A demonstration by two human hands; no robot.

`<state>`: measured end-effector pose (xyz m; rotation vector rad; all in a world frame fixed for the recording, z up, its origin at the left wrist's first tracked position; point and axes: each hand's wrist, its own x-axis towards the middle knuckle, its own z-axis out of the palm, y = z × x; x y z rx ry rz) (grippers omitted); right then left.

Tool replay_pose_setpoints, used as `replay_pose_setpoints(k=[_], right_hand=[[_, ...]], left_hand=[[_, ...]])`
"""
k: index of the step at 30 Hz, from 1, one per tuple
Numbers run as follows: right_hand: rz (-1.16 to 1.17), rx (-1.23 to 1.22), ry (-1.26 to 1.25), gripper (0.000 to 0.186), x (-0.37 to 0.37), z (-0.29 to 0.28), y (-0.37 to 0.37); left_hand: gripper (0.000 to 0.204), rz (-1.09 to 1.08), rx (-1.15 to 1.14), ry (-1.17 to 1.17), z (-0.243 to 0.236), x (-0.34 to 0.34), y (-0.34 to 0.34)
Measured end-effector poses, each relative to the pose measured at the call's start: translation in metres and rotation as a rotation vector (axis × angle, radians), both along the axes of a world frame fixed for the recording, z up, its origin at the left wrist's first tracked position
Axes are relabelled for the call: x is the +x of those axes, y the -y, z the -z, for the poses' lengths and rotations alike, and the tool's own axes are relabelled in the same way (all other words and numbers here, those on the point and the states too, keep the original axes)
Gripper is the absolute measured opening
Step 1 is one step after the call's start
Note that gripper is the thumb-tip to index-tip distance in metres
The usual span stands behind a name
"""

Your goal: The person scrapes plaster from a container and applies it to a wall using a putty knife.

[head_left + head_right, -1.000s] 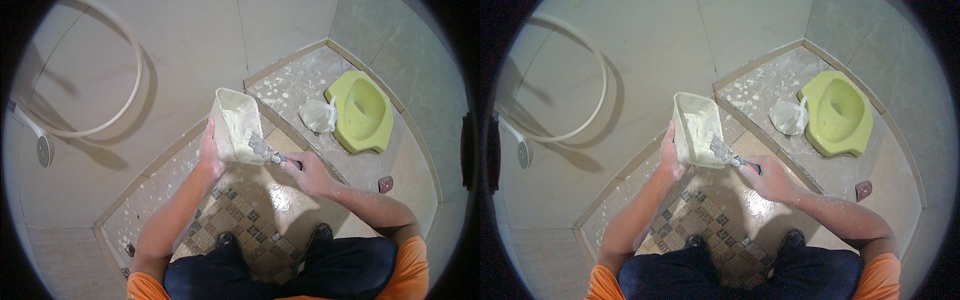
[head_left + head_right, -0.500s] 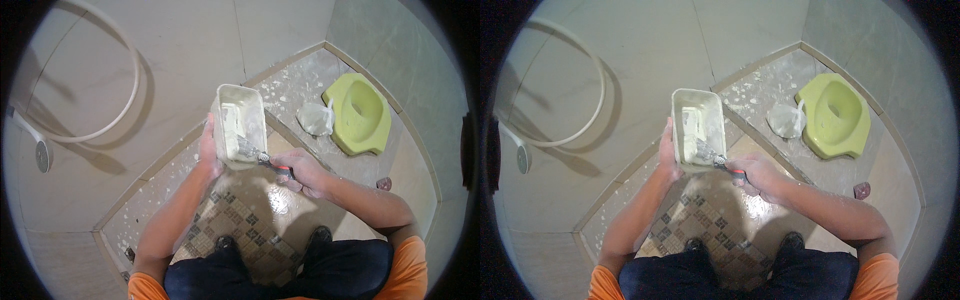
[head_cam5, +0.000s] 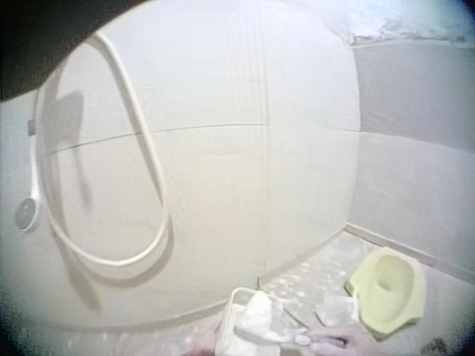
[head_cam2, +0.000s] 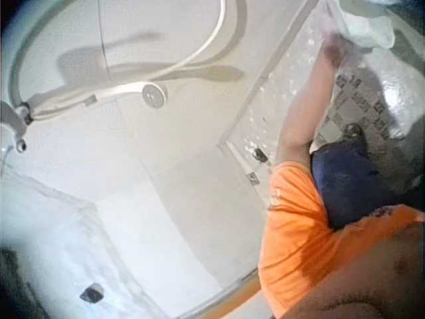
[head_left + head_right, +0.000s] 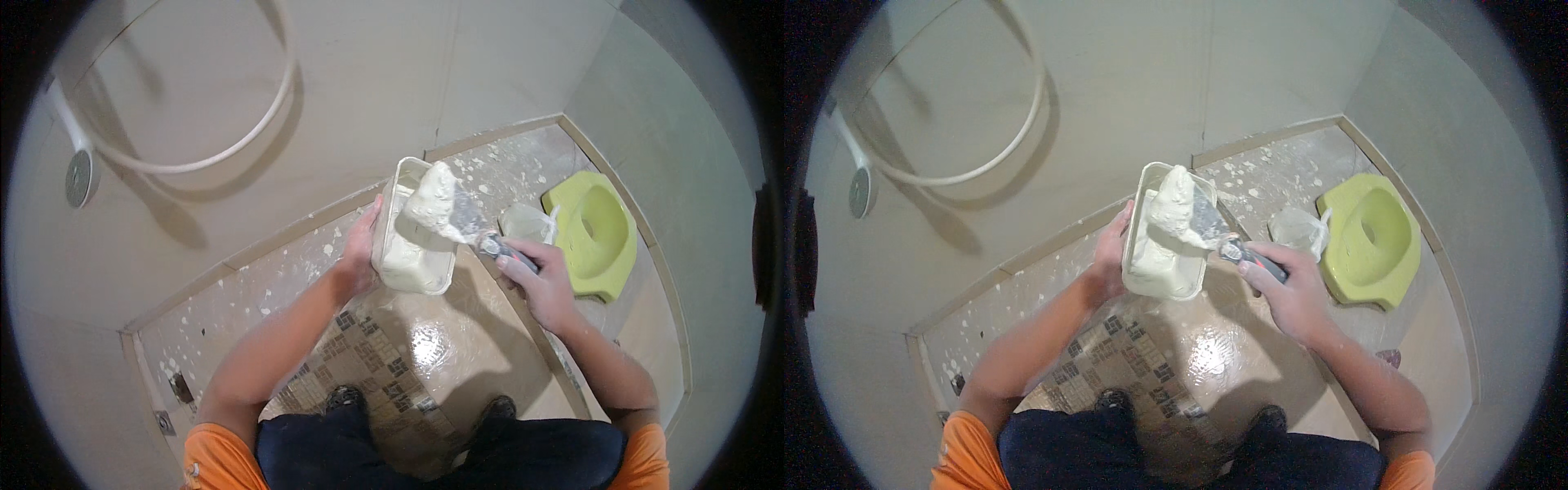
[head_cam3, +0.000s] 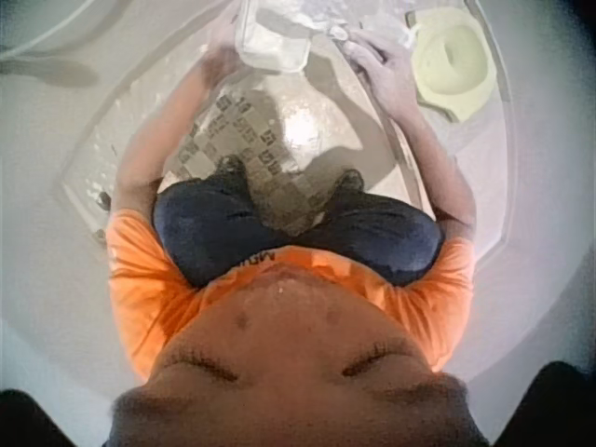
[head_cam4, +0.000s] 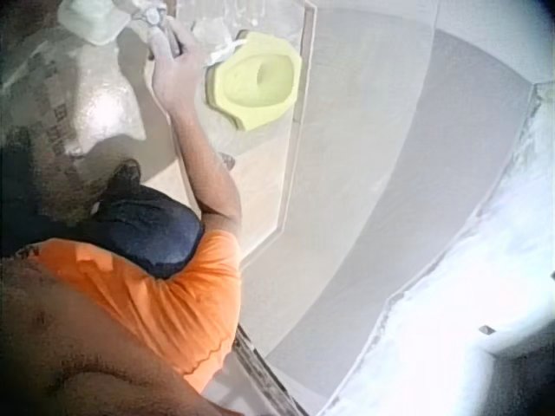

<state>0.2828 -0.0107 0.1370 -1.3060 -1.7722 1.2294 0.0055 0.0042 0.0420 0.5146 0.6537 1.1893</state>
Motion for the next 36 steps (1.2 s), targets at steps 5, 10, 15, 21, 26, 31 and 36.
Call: replay_pose_setpoints(k=[5, 10, 15, 21, 26, 31, 36], right_hand=[[-0.078, 0.495, 0.208, 0.029, -0.008, -0.011, 0.016], [-0.28, 0.598, 0.399, 0.032, -0.007, 0.012, 0.015], [-0.244, 0.578, 0.308, 0.032, -0.006, -0.007, 0.01], [-0.148, 0.646, 0.518, 0.029, -0.004, -0.002, -0.001], [-0.171, 0.735, 0.705, 0.035, -0.019, 0.019, 0.019], [-0.396, 0.672, 0.838, 0.036, -0.021, 0.014, 0.033], [-0.438, 0.598, 0.699, 0.027, -0.016, -0.015, 0.023]], left_hand=[[0.066, 0.042, -0.064, 0.241, 0.009, -0.006, -0.005], [0.07, 0.056, -0.094, 0.184, 0.017, -0.004, -0.006], [0.07, 0.062, -0.171, 0.097, 0.007, -0.001, 0.002], [0.071, 0.118, -0.185, -0.007, 0.019, 0.0, 0.001], [0.077, 0.113, -0.137, 0.027, 0.012, 0.028, -0.001], [0.08, 0.17, -0.167, -0.087, 0.018, 0.014, -0.007], [0.076, 0.121, -0.178, -0.097, 0.018, 0.008, -0.013]])
